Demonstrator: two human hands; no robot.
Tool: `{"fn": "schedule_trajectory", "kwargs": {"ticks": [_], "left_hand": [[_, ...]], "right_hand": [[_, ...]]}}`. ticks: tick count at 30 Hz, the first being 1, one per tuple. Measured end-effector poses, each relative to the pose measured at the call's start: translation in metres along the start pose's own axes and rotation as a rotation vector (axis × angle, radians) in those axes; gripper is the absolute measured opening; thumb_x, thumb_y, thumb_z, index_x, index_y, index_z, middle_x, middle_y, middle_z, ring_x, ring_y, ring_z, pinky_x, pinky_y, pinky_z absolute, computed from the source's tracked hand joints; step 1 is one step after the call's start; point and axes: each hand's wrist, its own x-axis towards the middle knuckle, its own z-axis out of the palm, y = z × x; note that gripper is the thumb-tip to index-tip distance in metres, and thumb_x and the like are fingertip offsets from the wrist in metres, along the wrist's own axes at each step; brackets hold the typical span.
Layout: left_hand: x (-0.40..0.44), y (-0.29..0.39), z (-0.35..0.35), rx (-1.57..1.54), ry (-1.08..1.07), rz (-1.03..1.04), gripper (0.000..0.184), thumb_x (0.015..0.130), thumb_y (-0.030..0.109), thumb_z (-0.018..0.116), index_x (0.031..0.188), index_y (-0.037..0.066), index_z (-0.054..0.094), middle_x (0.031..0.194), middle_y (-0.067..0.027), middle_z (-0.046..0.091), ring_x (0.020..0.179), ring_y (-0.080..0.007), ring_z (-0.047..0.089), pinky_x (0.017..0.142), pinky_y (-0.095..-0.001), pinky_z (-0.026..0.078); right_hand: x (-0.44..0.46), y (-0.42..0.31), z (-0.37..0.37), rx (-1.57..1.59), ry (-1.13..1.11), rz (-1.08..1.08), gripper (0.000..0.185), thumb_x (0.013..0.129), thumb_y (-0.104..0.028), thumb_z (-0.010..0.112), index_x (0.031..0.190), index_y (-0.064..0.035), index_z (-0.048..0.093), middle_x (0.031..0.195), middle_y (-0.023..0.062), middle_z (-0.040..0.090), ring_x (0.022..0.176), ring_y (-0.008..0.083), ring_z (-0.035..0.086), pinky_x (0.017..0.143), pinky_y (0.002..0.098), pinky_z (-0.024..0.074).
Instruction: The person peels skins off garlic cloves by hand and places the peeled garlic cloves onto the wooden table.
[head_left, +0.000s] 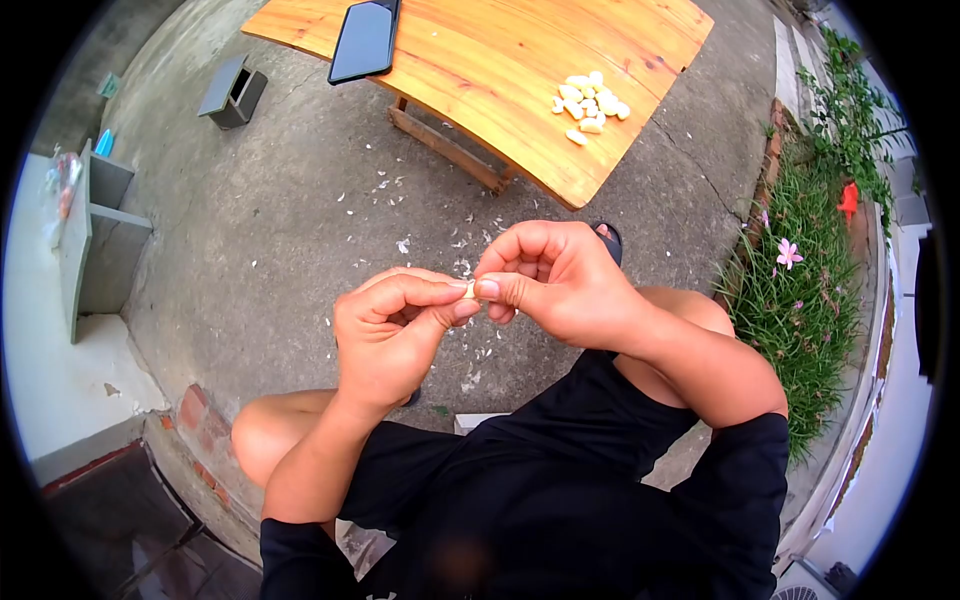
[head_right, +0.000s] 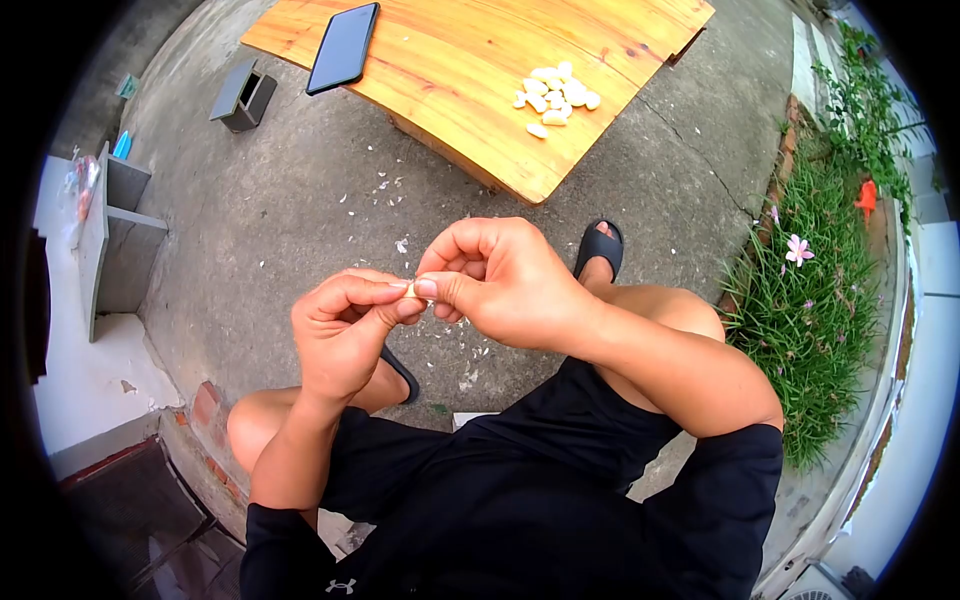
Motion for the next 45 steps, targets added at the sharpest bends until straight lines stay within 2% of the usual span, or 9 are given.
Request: {"fn": "schedule_trajectory", "kwargs": {"ticks": [10, 11, 14, 17, 20, 23, 29, 32, 45], "left_hand": [[0.0, 0.005, 0.004, -0.364, 0.107, -0.278, 0.01, 0.089, -0.009, 0.073, 0.098, -0.004, 0.071, 0.098, -0.019, 0.075, 0.085, -0.0232, 0.075, 0.075, -0.0322, 0.065], [0.0, 0.004, 0.004, -0.367, 0.105, -0.268, 0.011, 0.089, -0.009, 0.073, 0.098, -0.004, 0.071, 0.097, -0.0188, 0.075, 0.085, -0.0233, 0.075, 0.075, -0.0322, 0.065], [-0.001, -0.001, 0.003, -0.359, 0.088, -0.224, 0.011, 0.089, -0.009, 0.073, 0.099, -0.004, 0.071, 0.096, -0.0182, 0.075, 0.086, -0.0238, 0.076, 0.074, -0.0322, 0.065], [-0.001, -0.002, 0.003, -0.326, 0.064, -0.18, 0.01, 0.09, -0.009, 0.072, 0.098, -0.003, 0.071, 0.096, -0.0178, 0.074, 0.087, -0.0241, 0.076, 0.073, -0.0322, 0.065], [-0.001, -0.002, 0.004, -0.33, 0.084, -0.187, 0.009, 0.09, -0.009, 0.072, 0.097, -0.003, 0.07, 0.095, -0.0178, 0.074, 0.086, -0.0243, 0.076, 0.072, -0.0321, 0.065], [-0.001, -0.002, 0.003, -0.365, 0.087, -0.224, 0.009, 0.091, -0.008, 0.071, 0.098, -0.003, 0.069, 0.096, -0.0187, 0.075, 0.086, -0.0242, 0.076, 0.072, -0.0323, 0.065], [0.001, -0.001, 0.004, -0.449, 0.102, -0.278, 0.009, 0.093, -0.006, 0.07, 0.1, -0.002, 0.069, 0.097, -0.0214, 0.075, 0.084, -0.0237, 0.076, 0.073, -0.033, 0.065], [0.001, -0.002, 0.003, -0.443, 0.11, -0.293, 0.008, 0.093, -0.006, 0.07, 0.101, -0.003, 0.069, 0.098, -0.0217, 0.075, 0.085, -0.0238, 0.076, 0.073, -0.0329, 0.066], [0.001, 0.002, 0.005, -0.412, 0.122, -0.357, 0.009, 0.095, -0.002, 0.069, 0.104, -0.004, 0.069, 0.098, -0.0211, 0.075, 0.084, -0.0241, 0.076, 0.073, -0.0325, 0.065]], "right_hand": [[0.0, 0.004, 0.004, 0.044, 0.016, -0.133, 0.015, 0.097, -0.001, 0.069, 0.11, 0.0046, 0.065, 0.092, 0.0068, 0.071, 0.081, 0.0085, 0.067, 0.075, 0.024, 0.0566], [0.001, 0.005, 0.002, 0.062, 0.001, -0.131, 0.016, 0.097, -0.002, 0.069, 0.11, 0.0047, 0.065, 0.092, 0.0068, 0.071, 0.081, 0.0086, 0.067, 0.074, 0.0242, 0.0569], [0.0, -0.009, 0.001, 0.112, -0.009, 0.075, 0.017, 0.097, -0.005, 0.07, 0.11, 0.0049, 0.066, 0.091, 0.0069, 0.071, 0.079, 0.0092, 0.067, 0.073, 0.0251, 0.0578], [0.001, -0.01, -0.003, 0.029, -0.052, 0.12, 0.017, 0.097, -0.008, 0.07, 0.108, 0.005, 0.067, 0.09, 0.0071, 0.072, 0.077, 0.0095, 0.068, 0.071, 0.0257, 0.0582], [-0.002, -0.008, 0.001, 0.088, -0.028, 0.046, 0.015, 0.097, -0.007, 0.071, 0.106, 0.005, 0.068, 0.093, 0.0083, 0.072, 0.081, 0.01, 0.069, 0.073, 0.0256, 0.0585], [-0.001, 0.005, 0.002, -0.06, 0.0, -0.109, 0.014, 0.097, -0.005, 0.069, 0.106, 0.0053, 0.068, 0.095, 0.0091, 0.073, 0.084, 0.0106, 0.07, 0.075, 0.0254, 0.0585], [0.002, -0.001, -0.003, 0.037, -0.051, -0.082, 0.016, 0.096, -0.005, 0.071, 0.108, 0.0048, 0.069, 0.095, 0.0078, 0.073, 0.087, 0.0104, 0.07, 0.077, 0.0241, 0.0577], [0.002, -0.004, -0.003, 0.031, -0.031, 0.02, 0.018, 0.094, -0.007, 0.073, 0.107, 0.0049, 0.07, 0.093, 0.0078, 0.073, 0.085, 0.0102, 0.07, 0.076, 0.0239, 0.0578], [0.003, 0.0, 0.003, -0.165, 0.09, -0.126, 0.023, 0.089, -0.012, 0.077, 0.104, 0.0048, 0.072, 0.086, 0.0056, 0.073, 0.077, 0.0058, 0.067, 0.07, 0.0211, 0.0566]]}}
